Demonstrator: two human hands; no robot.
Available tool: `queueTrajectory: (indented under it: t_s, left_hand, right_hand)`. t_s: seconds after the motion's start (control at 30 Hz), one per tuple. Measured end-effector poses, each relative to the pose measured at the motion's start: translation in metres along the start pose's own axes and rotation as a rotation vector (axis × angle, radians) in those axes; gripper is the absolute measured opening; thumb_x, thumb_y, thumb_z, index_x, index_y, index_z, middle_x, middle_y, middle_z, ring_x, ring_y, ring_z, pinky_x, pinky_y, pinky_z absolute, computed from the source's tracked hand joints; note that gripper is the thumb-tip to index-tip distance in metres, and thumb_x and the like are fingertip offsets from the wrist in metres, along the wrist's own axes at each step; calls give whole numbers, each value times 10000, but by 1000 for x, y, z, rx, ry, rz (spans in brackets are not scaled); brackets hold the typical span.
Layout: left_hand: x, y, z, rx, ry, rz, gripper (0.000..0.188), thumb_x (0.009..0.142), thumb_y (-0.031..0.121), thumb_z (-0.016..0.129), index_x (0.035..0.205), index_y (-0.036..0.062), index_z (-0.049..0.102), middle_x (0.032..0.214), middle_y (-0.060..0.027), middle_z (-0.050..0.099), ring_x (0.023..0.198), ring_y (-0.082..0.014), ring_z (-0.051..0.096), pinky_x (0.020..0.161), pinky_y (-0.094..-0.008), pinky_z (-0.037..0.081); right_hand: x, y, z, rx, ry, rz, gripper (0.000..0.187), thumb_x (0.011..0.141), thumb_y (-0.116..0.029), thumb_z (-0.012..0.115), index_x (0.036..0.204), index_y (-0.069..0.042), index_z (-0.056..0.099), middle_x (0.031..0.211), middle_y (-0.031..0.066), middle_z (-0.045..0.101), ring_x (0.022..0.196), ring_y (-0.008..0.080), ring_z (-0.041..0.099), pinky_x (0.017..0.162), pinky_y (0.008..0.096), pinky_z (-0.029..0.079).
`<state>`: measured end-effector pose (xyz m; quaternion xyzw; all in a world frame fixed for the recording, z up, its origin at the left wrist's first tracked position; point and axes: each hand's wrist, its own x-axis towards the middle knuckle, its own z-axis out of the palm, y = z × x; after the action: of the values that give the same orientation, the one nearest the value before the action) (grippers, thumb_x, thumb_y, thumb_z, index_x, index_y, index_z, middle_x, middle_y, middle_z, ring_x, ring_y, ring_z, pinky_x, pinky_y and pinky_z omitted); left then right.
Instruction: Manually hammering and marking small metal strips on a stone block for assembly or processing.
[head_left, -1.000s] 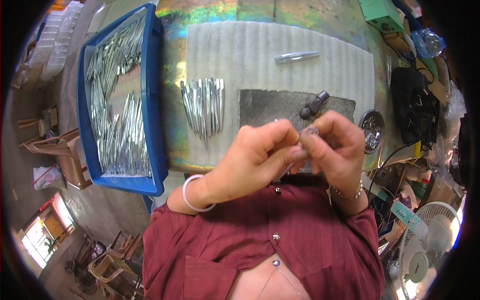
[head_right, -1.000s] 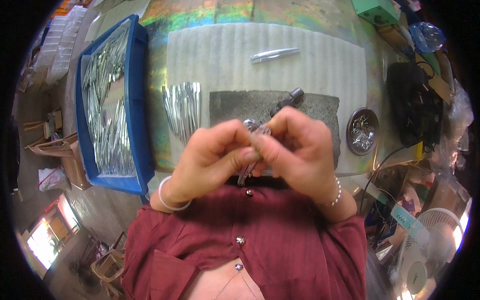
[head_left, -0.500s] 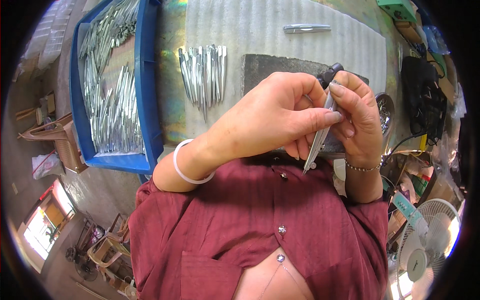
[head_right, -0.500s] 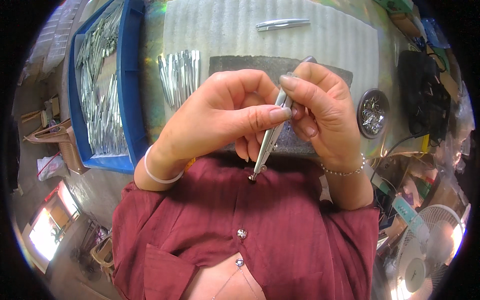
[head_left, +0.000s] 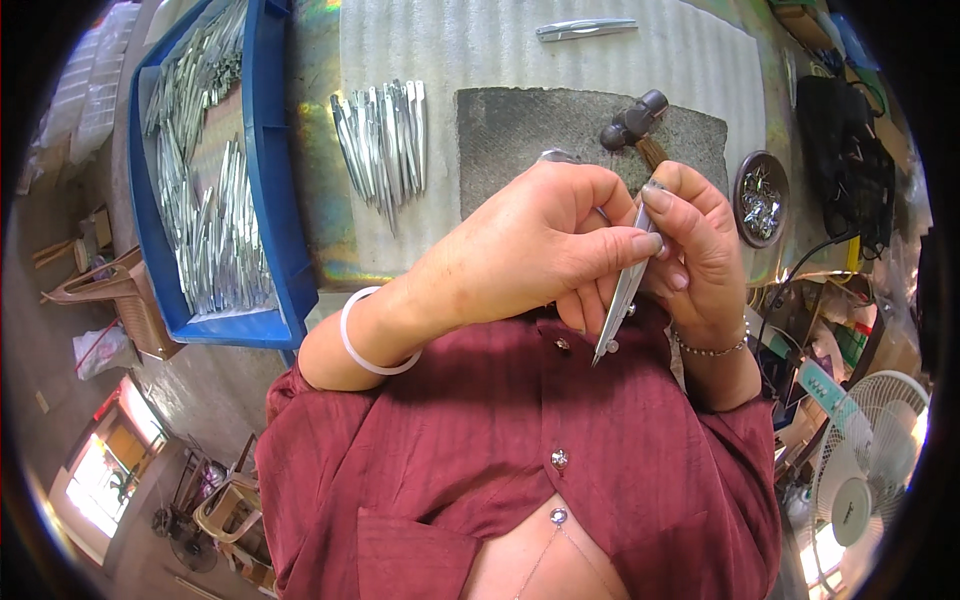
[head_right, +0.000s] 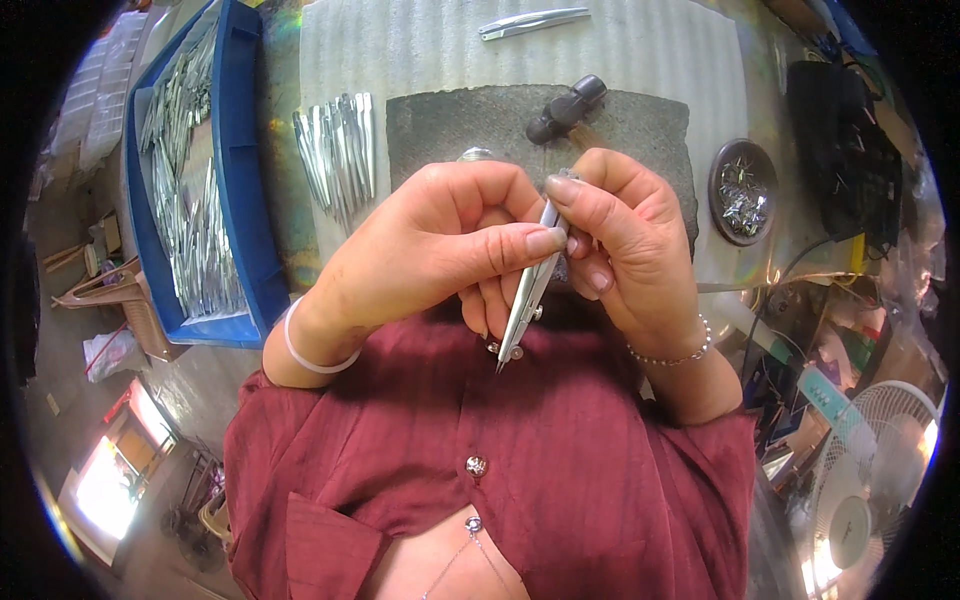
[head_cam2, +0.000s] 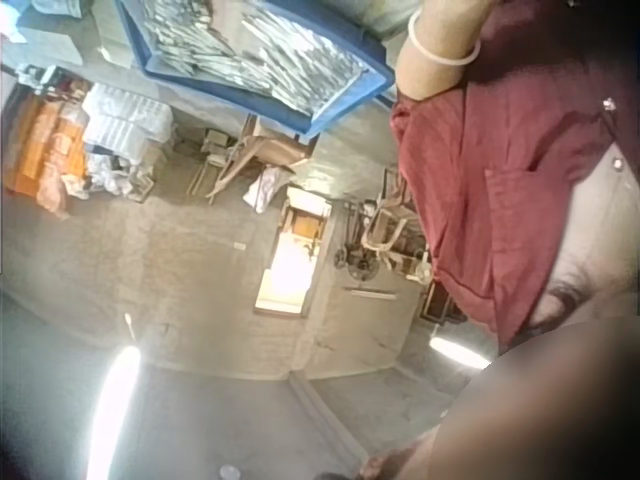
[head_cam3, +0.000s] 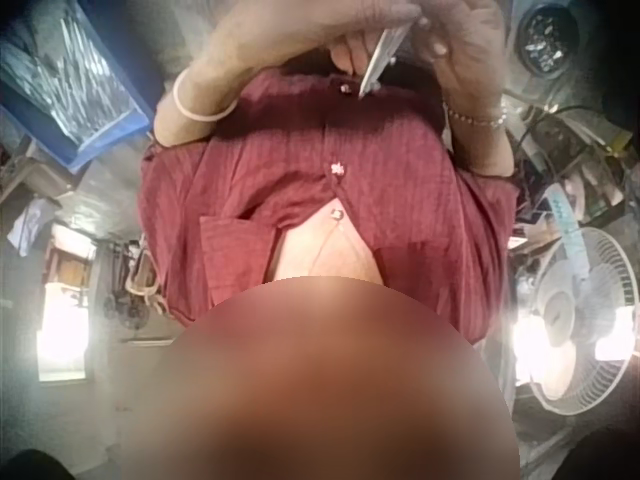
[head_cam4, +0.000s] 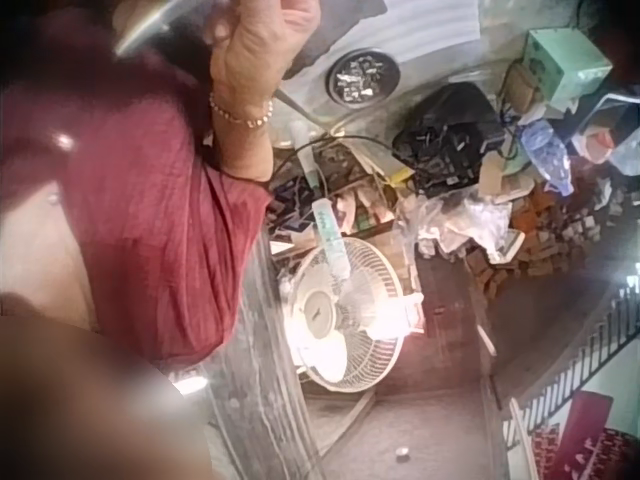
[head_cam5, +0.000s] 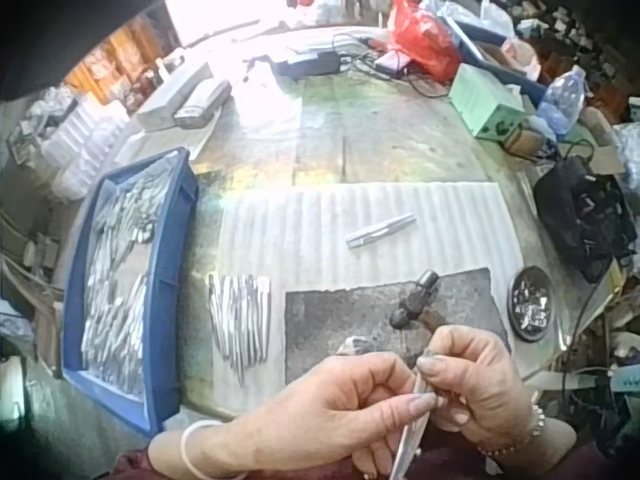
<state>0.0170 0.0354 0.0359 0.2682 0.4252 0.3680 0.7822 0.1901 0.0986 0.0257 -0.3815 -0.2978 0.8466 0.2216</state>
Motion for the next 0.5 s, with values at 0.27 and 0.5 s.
queueTrajectory:
  t_s: [0.27,0.5]
  left_hand:
    - [0,-2,3,4,33,10,209,923,196,590,895,-6,544,624,-51,612,490,-102,609,408,-192,480]
    - [3,2,1,46,36,3,196,917,180,600,879,-3,541,604,-43,606,485,-96,605,405,-190,472]
  right_hand:
    - [-1,2,-1,17,-10,11,156,907,-123,579,769,-66,531,602,-11,505,385,16,369,336,157,280]
    - [1,1,0,9,6,-29,159,912,-116,571,769,-64,524,601,0,507,389,20,376,338,162,288]
